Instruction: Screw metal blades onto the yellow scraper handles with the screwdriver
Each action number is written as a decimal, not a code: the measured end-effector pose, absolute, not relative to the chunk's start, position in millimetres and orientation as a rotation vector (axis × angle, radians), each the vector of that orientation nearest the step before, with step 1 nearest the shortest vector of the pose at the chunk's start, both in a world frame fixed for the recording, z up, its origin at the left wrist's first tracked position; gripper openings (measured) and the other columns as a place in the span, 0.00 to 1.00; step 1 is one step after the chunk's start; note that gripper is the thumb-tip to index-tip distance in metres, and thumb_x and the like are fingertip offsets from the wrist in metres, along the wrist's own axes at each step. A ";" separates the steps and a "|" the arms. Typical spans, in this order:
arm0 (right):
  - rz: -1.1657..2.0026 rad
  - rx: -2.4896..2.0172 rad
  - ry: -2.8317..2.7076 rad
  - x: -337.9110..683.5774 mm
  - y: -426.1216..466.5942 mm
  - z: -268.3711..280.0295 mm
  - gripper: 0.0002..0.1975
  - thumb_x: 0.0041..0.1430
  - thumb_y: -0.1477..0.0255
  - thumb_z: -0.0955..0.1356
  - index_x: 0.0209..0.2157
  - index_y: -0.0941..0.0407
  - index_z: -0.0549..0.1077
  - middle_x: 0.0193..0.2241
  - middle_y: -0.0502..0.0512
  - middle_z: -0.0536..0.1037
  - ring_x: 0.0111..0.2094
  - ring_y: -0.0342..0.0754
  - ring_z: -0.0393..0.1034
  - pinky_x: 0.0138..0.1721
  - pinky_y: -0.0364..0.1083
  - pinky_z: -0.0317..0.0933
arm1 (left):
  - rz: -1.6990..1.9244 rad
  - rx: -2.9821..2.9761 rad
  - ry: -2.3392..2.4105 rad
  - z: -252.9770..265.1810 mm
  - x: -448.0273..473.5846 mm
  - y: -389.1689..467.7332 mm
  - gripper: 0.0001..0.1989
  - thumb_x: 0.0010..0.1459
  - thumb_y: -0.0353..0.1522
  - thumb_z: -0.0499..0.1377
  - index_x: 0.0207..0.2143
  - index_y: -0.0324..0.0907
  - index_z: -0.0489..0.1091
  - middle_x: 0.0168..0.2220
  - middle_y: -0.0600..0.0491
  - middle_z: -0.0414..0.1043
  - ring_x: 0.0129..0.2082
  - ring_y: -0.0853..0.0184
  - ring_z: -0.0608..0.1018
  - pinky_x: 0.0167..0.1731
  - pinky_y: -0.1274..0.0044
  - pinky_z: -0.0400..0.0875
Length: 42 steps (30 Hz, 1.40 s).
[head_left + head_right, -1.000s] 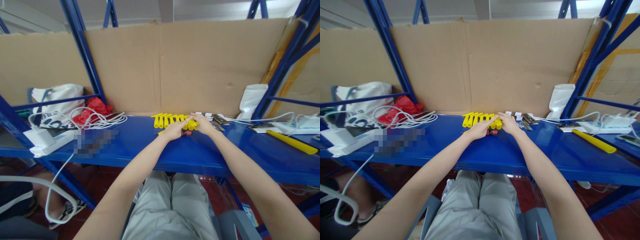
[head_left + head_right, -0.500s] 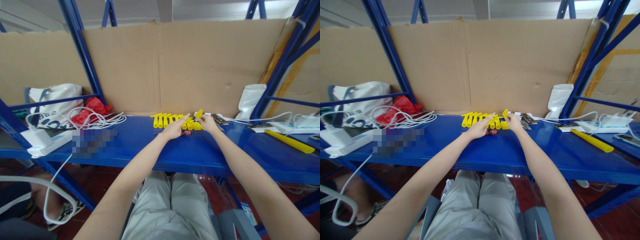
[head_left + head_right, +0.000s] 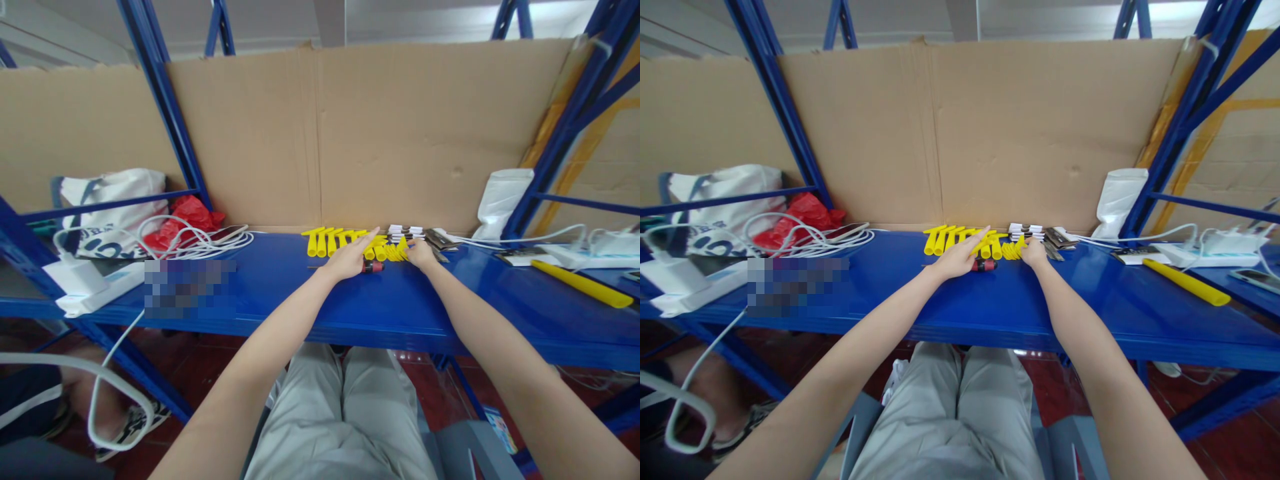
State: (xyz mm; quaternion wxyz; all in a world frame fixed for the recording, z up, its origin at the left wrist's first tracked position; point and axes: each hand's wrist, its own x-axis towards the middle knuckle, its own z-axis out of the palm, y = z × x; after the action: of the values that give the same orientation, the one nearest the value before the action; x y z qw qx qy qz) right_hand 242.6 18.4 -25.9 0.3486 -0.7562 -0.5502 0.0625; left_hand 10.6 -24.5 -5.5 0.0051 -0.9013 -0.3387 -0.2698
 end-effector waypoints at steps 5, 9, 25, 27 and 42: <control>0.150 -1.937 -1.407 244.9 19.3 -27.9 0.14 0.52 0.77 0.64 0.41 0.62 0.74 0.37 0.63 0.77 0.43 0.55 0.72 0.44 0.48 0.63 | -0.856 -2.818 -1.042 -6.7 10.5 -22.8 0.39 0.53 0.20 0.47 0.66 0.46 0.40 0.64 0.50 0.53 0.60 0.62 0.63 0.52 0.70 0.66; 0.140 -1.852 -1.375 249.3 22.7 -32.1 0.11 0.48 0.77 0.65 0.35 0.60 0.75 0.32 0.60 0.77 0.39 0.55 0.73 0.41 0.48 0.65 | -0.864 -2.823 -1.036 -6.5 10.9 -22.6 0.39 0.53 0.20 0.47 0.66 0.47 0.40 0.64 0.50 0.53 0.60 0.62 0.63 0.53 0.70 0.66; 0.143 -1.688 -1.333 220.5 20.0 -29.8 0.10 0.47 0.78 0.63 0.31 0.59 0.75 0.29 0.56 0.77 0.36 0.50 0.72 0.44 0.49 0.64 | -0.798 -2.812 -1.102 -2.7 11.9 -29.0 0.39 0.52 0.20 0.47 0.65 0.45 0.42 0.64 0.50 0.52 0.61 0.63 0.63 0.54 0.70 0.65; 0.121 -1.683 -1.286 221.5 21.2 -29.5 0.08 0.46 0.78 0.64 0.29 0.58 0.74 0.28 0.56 0.76 0.36 0.51 0.72 0.45 0.50 0.63 | -0.804 -2.810 -1.103 -2.3 12.3 -29.6 0.38 0.52 0.20 0.47 0.65 0.46 0.43 0.64 0.50 0.52 0.61 0.63 0.62 0.54 0.70 0.64; 0.256 -1.772 -1.352 217.1 15.5 -25.6 0.11 0.46 0.81 0.63 0.31 0.59 0.75 0.18 0.51 0.72 0.26 0.47 0.72 0.31 0.43 0.67 | -0.808 -2.823 -1.051 -5.0 12.5 -25.4 0.37 0.54 0.20 0.47 0.65 0.44 0.44 0.65 0.48 0.51 0.62 0.63 0.61 0.55 0.69 0.64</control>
State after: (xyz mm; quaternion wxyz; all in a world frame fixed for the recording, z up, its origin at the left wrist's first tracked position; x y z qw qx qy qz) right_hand 217.1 15.5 -25.6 0.4341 -0.7114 -0.5430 0.1030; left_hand 12.5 -25.4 -5.0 0.0114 -0.9051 -0.3369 -0.2591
